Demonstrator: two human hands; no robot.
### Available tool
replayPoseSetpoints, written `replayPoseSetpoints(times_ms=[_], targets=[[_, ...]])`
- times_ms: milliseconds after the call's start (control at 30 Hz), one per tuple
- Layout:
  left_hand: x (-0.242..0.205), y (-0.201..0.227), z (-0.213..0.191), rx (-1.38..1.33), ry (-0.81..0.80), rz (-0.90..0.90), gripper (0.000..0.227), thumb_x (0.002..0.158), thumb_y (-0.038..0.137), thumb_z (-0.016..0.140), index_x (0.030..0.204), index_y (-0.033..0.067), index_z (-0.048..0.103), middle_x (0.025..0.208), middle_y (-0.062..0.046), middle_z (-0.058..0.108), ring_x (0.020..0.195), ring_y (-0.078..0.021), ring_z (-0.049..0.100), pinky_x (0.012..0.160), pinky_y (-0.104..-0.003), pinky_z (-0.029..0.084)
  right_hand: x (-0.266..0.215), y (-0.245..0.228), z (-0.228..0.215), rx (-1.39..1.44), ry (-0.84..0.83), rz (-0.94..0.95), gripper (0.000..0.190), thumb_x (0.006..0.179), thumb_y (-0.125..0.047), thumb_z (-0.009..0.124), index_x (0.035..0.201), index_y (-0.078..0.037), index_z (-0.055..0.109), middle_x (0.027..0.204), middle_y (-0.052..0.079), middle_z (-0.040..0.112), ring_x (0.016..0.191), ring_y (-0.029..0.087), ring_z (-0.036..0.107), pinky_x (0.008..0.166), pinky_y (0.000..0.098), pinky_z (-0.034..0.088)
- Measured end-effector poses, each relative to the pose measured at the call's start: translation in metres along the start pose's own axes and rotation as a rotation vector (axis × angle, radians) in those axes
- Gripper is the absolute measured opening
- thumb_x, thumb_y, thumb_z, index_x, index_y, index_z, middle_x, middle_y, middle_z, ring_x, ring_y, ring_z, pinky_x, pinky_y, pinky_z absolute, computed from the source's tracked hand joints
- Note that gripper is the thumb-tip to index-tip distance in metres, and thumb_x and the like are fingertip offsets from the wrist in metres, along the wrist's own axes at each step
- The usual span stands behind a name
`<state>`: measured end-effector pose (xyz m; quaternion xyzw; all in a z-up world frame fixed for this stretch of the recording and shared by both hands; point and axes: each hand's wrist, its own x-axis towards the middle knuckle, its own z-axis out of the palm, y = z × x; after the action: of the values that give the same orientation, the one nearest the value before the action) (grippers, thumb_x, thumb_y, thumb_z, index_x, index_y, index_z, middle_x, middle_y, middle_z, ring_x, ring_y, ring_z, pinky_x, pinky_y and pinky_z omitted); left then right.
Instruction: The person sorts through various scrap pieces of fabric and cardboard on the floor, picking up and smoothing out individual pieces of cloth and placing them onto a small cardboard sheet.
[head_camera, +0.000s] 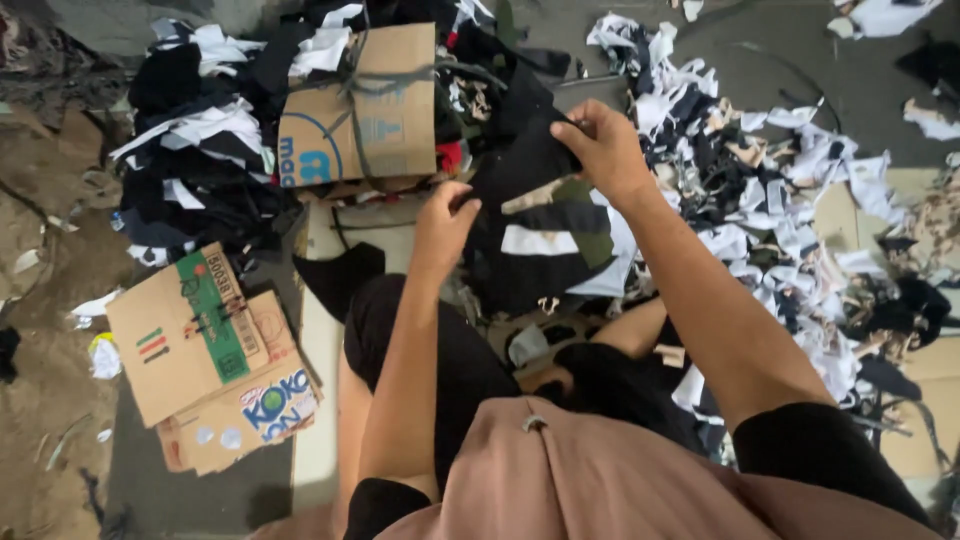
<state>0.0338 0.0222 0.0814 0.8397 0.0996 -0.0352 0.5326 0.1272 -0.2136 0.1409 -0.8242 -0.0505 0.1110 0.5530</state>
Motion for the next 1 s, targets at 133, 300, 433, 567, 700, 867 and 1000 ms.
replayPoseSetpoints(times_ms=[133, 300, 433, 567, 700, 867, 1000], targets=[[0.022, -0.015, 0.027, 0.036, 0.081, -0.026, 0.029, 0.096, 0.026, 0.067, 0.121, 0.0112, 0.068, 0.118, -0.015, 0.072, 0.114, -0.0336, 0.068, 0.097, -0.045, 0.054, 0.037, 0.082, -0.002, -0.088, 0.116, -0.012, 0.037, 0.1, -0.034, 0.078, 0.109, -0.001, 0.064, 0.084, 0.021, 0.068, 0.055, 0.024, 0.068, 0.041, 0.0313, 0.062], [0.069, -0.047, 0.076, 0.131, 0.119, -0.073, 0.028, 0.093, 0.016, 0.068, 0.121, 0.0121, 0.068, 0.121, -0.013, 0.071, 0.114, -0.0318, 0.069, 0.098, -0.045, 0.056, 0.035, 0.137, -0.007, -0.01, 0.243, 0.237, 0.038, 0.099, -0.035, 0.073, 0.118, -0.003, 0.067, 0.096, 0.023, 0.067, 0.075, 0.033, 0.073, 0.061, 0.038, 0.067], [0.067, -0.045, 0.084, 0.087, 0.057, -0.109, 0.032, 0.094, 0.014, 0.065, 0.126, 0.0112, 0.066, 0.12, -0.015, 0.07, 0.112, -0.0341, 0.069, 0.096, -0.046, 0.057, 0.031, 0.168, -0.012, -0.071, 0.282, 0.323, 0.037, 0.099, -0.034, 0.071, 0.121, -0.005, 0.068, 0.094, 0.024, 0.069, 0.062, 0.031, 0.073, 0.054, 0.0355, 0.067], [0.046, -0.045, 0.07, 0.042, 0.037, -0.152, 0.038, 0.094, 0.014, 0.065, 0.131, 0.0125, 0.064, 0.122, -0.017, 0.069, 0.111, -0.034, 0.07, 0.096, -0.047, 0.058, 0.015, 0.167, -0.017, -0.393, 0.283, 0.29, 0.036, 0.103, -0.044, 0.065, 0.118, -0.012, 0.07, 0.085, 0.015, 0.07, 0.072, 0.033, 0.072, 0.063, 0.045, 0.061], [0.017, -0.031, 0.037, 0.018, 0.023, -0.243, 0.04, 0.093, 0.02, 0.066, 0.133, 0.0181, 0.064, 0.124, -0.015, 0.07, 0.113, -0.0308, 0.069, 0.097, -0.045, 0.057, -0.036, 0.103, 0.003, -0.869, 0.457, -0.078, 0.042, 0.103, -0.044, 0.069, 0.135, -0.018, 0.06, 0.114, 0.013, 0.062, 0.111, 0.037, 0.06, 0.095, 0.0628, 0.045], [0.012, 0.024, 0.026, 0.06, -0.017, -0.052, 0.038, 0.096, 0.016, 0.061, 0.134, 0.0153, 0.065, 0.123, -0.02, 0.069, 0.117, -0.0383, 0.066, 0.099, -0.048, 0.055, -0.041, 0.103, 0.044, -0.901, 0.318, -0.212, 0.055, 0.103, -0.048, 0.058, 0.155, -0.034, 0.045, 0.164, 0.02, 0.03, 0.152, 0.042, 0.024, 0.108, 0.0827, 0.014], [0.039, 0.023, 0.06, 0.305, -0.012, 0.139, 0.039, 0.099, 0.005, 0.052, 0.135, 0.0126, 0.063, 0.121, -0.021, 0.068, 0.111, -0.0382, 0.068, 0.096, -0.047, 0.057, -0.029, 0.12, 0.061, -0.918, 0.166, -0.066, 0.058, 0.106, -0.064, 0.032, 0.162, -0.046, 0.03, 0.174, 0.015, 0.012, 0.159, 0.036, 0.002, 0.112, 0.0814, 0.005]])
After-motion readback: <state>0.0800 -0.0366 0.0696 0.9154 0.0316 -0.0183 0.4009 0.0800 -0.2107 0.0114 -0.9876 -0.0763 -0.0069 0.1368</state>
